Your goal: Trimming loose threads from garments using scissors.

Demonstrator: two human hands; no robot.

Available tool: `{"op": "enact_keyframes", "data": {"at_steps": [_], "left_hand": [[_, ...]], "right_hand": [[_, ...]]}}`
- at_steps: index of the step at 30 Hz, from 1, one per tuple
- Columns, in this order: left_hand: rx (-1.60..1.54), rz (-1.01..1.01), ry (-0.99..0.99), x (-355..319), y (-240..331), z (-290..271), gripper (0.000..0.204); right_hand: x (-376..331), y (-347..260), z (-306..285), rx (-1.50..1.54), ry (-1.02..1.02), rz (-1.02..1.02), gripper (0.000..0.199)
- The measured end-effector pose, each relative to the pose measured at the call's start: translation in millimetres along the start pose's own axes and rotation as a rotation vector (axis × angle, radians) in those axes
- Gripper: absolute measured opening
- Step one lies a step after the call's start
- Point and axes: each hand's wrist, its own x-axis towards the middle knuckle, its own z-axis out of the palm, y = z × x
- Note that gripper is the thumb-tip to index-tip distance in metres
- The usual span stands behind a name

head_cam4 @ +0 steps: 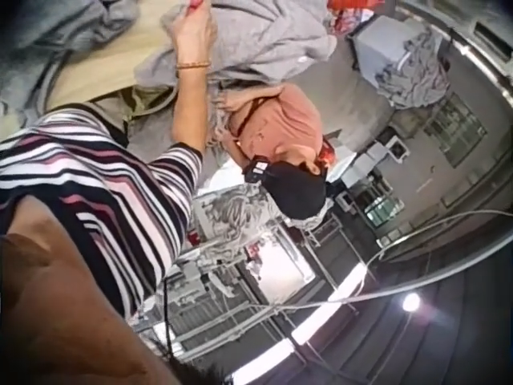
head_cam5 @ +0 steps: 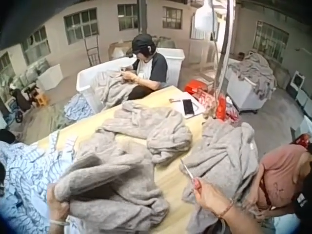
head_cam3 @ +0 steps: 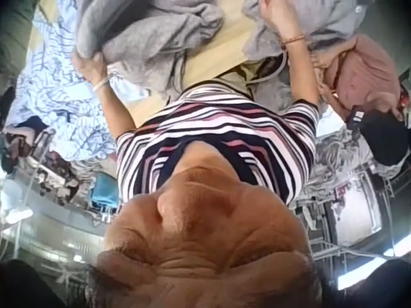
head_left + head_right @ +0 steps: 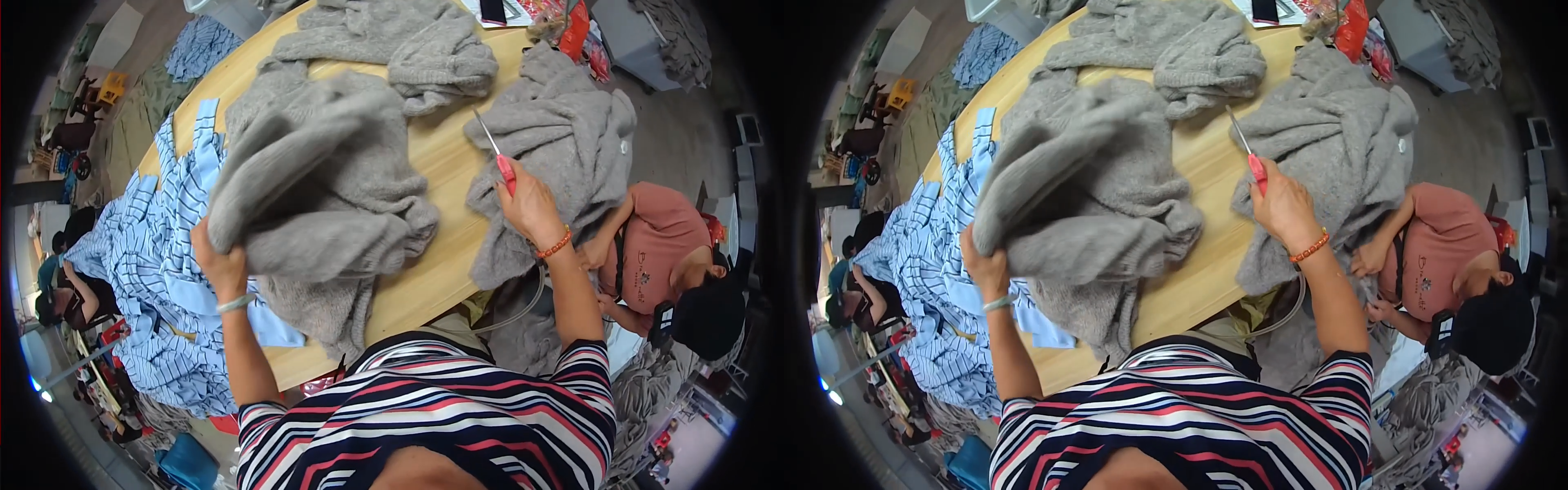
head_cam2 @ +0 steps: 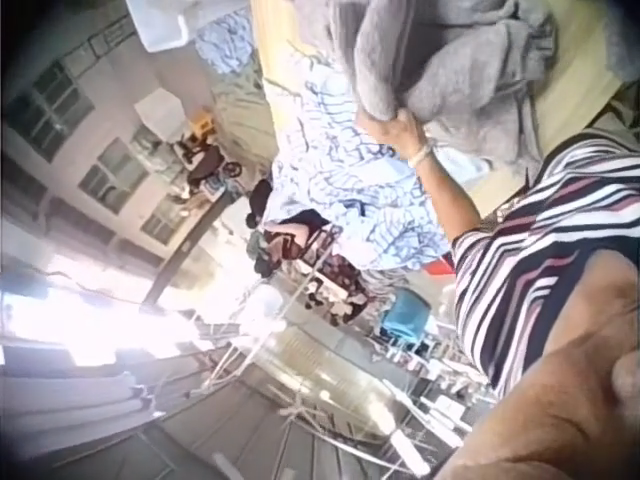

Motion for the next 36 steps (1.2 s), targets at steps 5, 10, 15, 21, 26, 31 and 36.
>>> {"op": "enact_keyframes", "data": {"at_steps": [5,10,15,21,26,31,36], "left_hand": [[0.05,-0.081,-0.657,-69,-26,-37,0.054],[0.118,0.037,-0.581,-80,-23,-35,0.055],[-0.545,-0.254,-0.462,-58,-45,-46,0.041],[-0.079,0.468,0.062,99,33,-59,0.051],[-0.377,0.238,0.11,70,34,12,0.095],[-0.571,-0.315,-0.395,-100,35,38,0.086],[-1.462,-0.995,-0.837,-92,46,74,0.042]], "right_hand": [[1,-21,25,-0.029,-0.095,-0.083,0.044],[-7,-54,38,-0.008,-0.177,-0.178,0.045],[-13,-76,37,-0.019,-0.194,-0.233,0.043],[-5,-89,30,0.065,-0.051,-0.247,0.041],[-8,-90,24,0.12,-0.002,-0.218,0.042],[-16,-92,24,0.018,-0.156,-0.089,0.042],[-21,-87,39,0.106,-0.143,-0.173,0.041]]}}
